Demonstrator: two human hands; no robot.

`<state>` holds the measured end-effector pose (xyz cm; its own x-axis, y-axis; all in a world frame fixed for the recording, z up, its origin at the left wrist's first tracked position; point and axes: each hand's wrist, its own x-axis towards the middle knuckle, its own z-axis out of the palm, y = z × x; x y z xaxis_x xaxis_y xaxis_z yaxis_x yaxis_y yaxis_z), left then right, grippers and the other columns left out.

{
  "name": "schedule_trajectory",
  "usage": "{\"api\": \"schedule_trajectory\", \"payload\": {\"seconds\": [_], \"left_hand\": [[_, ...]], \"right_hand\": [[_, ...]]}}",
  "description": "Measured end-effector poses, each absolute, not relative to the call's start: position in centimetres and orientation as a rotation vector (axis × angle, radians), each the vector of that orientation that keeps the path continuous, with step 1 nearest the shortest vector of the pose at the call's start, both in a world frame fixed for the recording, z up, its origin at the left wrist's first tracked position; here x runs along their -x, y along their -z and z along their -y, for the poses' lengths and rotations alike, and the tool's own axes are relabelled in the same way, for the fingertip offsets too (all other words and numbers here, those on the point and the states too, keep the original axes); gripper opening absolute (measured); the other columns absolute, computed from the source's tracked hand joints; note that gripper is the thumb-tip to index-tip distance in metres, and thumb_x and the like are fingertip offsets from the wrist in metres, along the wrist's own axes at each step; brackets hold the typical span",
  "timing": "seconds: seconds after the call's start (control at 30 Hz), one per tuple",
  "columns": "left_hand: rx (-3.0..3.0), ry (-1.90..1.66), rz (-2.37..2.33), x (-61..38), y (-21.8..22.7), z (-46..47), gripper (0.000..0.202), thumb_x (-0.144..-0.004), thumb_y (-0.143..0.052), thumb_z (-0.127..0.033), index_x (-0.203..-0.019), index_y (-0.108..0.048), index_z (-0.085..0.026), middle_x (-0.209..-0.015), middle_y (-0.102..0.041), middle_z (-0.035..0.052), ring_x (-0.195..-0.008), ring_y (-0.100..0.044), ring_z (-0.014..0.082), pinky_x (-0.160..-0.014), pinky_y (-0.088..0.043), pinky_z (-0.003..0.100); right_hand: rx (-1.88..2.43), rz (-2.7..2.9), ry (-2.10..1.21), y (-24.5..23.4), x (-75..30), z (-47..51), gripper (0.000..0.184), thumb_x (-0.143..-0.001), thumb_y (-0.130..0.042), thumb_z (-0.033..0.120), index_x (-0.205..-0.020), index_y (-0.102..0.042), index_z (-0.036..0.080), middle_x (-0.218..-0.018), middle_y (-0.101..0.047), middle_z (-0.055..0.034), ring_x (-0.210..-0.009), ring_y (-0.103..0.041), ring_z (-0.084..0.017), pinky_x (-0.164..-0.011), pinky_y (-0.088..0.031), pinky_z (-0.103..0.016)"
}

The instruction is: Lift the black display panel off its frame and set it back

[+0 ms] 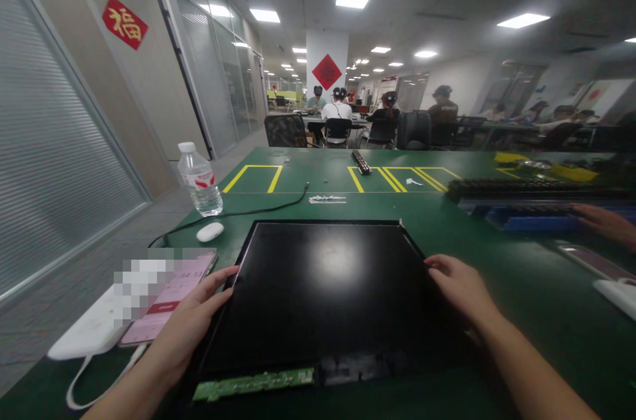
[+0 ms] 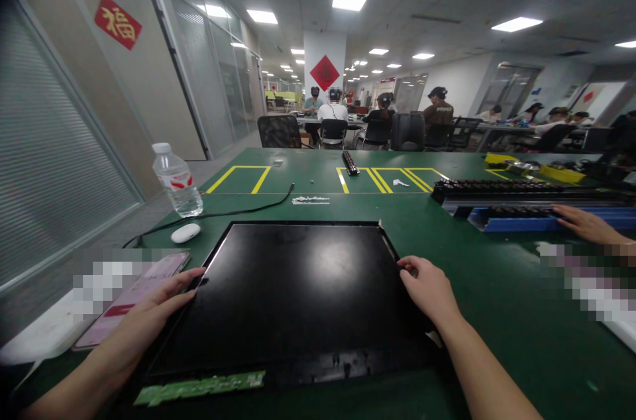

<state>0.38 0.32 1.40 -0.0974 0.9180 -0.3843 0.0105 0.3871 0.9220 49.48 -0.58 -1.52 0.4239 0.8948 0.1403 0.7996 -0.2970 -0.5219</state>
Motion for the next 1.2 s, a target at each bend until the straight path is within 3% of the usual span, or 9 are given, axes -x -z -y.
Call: {"api": "schedule_trajectory", "payload": {"seconds": [0.13, 0.33, 0.5, 0.8, 1.2], "left_hand": [[-0.834, -0.964, -1.398, -0.8, -1.6, -0.1, 0.057, -0.088, -0.078, -0.035, -0.142, -0.063, -0.031, -0.128, -0.082, 0.0059, -0.102, -0.083, 0.0312, -0.084, -0.069, 0.042], [-0.718, -0.975, -1.303, -1.3, -1.8, 0.3, 0.083, -0.086, -0.078, -0.028, -0.161, -0.043, -0.034, -0.123, -0.083, 0.0085, -0.097, -0.084, 0.0342, -0.073, -0.07, 0.043], [-0.668, -0.999, -1.273, -1.4, -1.3, 0.1, 0.089, -0.082, -0.083, -0.025, -0.161, -0.044, -0.033, -0.119, -0.085, 0.0083, -0.095, -0.084, 0.0337, -0.07, -0.07, 0.041], [-0.721, -0.947, -1.2, -1.0, -1.0, 0.2, 0.1, -0.065, -0.097, -0.032, -0.155, -0.054, -0.025, -0.118, -0.085, 0.0095, -0.103, -0.082, 0.0359, -0.086, -0.068, 0.044], [-0.791, -1.054, -1.219, -2.1, -2.8, 1.0, 0.09, -0.051, -0.105, -0.039, -0.132, -0.073, -0.022, -0.127, -0.082, 0.0114, -0.12, -0.076, 0.0397, -0.104, -0.062, 0.046]], "right_hand": [[2.159, 1.443, -0.229, 1.7, -49.7, 0.5, 0.027, -0.08, -0.058, 0.03, -0.093, -0.082, 0.028, -0.1, -0.081, -0.0028, -0.09, -0.074, -0.023, -0.077, -0.053, -0.034], [2.169, 1.452, -0.241, 1.7, -49.7, 0.5, 0.029, -0.08, -0.057, 0.03, -0.092, -0.083, 0.028, -0.105, -0.081, -0.0043, -0.093, -0.074, -0.024, -0.08, -0.054, -0.035], [2.174, 1.453, -0.267, 1.5, -49.7, 0.5, 0.028, -0.081, -0.058, 0.029, -0.092, -0.083, 0.028, -0.106, -0.081, -0.0042, -0.095, -0.074, -0.024, -0.082, -0.054, -0.035], [2.176, 1.451, -0.291, 1.4, -49.6, 0.5, 0.028, -0.082, -0.058, 0.029, -0.095, -0.083, 0.028, -0.107, -0.08, -0.0045, -0.097, -0.074, -0.024, -0.083, -0.054, -0.035], [2.188, 1.432, -0.32, 1.2, -49.7, 0.4, 0.032, -0.08, -0.06, 0.029, -0.101, -0.083, 0.026, -0.106, -0.08, -0.0064, -0.097, -0.074, -0.026, -0.083, -0.055, -0.037]]}}
